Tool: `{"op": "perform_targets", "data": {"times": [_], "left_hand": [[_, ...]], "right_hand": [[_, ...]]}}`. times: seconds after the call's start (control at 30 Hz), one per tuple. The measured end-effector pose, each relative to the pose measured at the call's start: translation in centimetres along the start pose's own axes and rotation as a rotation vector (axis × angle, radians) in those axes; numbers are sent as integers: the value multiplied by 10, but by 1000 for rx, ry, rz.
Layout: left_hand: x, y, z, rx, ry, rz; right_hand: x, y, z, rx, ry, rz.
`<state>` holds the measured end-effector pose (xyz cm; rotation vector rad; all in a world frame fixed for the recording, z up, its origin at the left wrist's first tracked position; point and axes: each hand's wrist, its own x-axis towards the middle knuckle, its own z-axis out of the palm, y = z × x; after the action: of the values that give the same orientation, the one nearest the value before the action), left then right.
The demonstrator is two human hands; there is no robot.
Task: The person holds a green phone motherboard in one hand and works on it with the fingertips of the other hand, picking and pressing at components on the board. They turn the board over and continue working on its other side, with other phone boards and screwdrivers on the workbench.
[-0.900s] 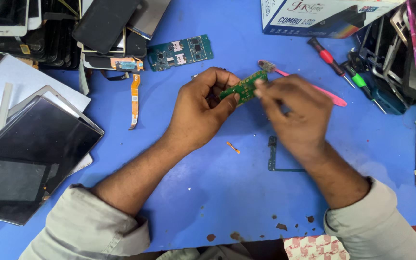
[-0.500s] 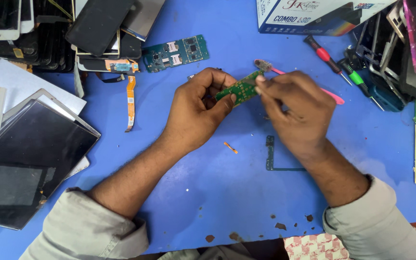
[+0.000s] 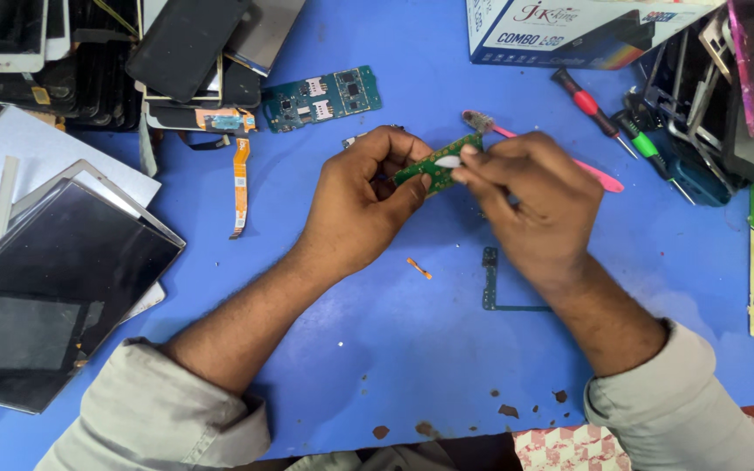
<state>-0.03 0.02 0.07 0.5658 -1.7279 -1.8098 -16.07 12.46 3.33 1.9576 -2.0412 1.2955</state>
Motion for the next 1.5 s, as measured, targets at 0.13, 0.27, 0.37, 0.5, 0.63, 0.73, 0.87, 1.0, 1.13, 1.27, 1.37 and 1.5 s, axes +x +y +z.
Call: {"op": "perform_targets", "data": {"times": [0.13, 0.27, 0.37, 0.5, 0.63, 0.73, 0.87, 1.0, 1.13, 1.27, 1.37, 1.5], "left_hand": [[0, 1, -1, 50, -10, -1], [0, 1, 0, 49, -4, 9], [0, 0, 1, 1, -19, -3], [0, -1, 3, -24, -15, -16], [0, -1, 3, -5, -32, 30], [1, -2, 2, 11, -33, 30], [1, -1, 3, -15, -25, -9], [0, 0, 2, -18, -38, 2], [0, 1, 2, -22, -38, -30], [0, 1, 1, -5, -48, 1], [-1, 1, 1, -11, -53, -13], [0, 1, 2, -16, -43, -10]], "right_hand": [[2, 1, -1, -19, 40, 3], [1, 2, -1, -21, 36, -1], [0, 2, 0, -23, 6, -27], [2, 3, -2, 28, 83, 33], [0, 0, -1, -41, 23, 2], [-1, 0, 0, -18, 33, -36], [1, 4, -2, -58, 73, -12], [-2, 3, -1, -25, 16, -48], [-1, 5, 0, -18, 90, 41], [0, 5, 2, -22, 69, 0], [1, 4, 0, -11, 91, 4], [0, 3, 0, -13, 88, 2]]}}
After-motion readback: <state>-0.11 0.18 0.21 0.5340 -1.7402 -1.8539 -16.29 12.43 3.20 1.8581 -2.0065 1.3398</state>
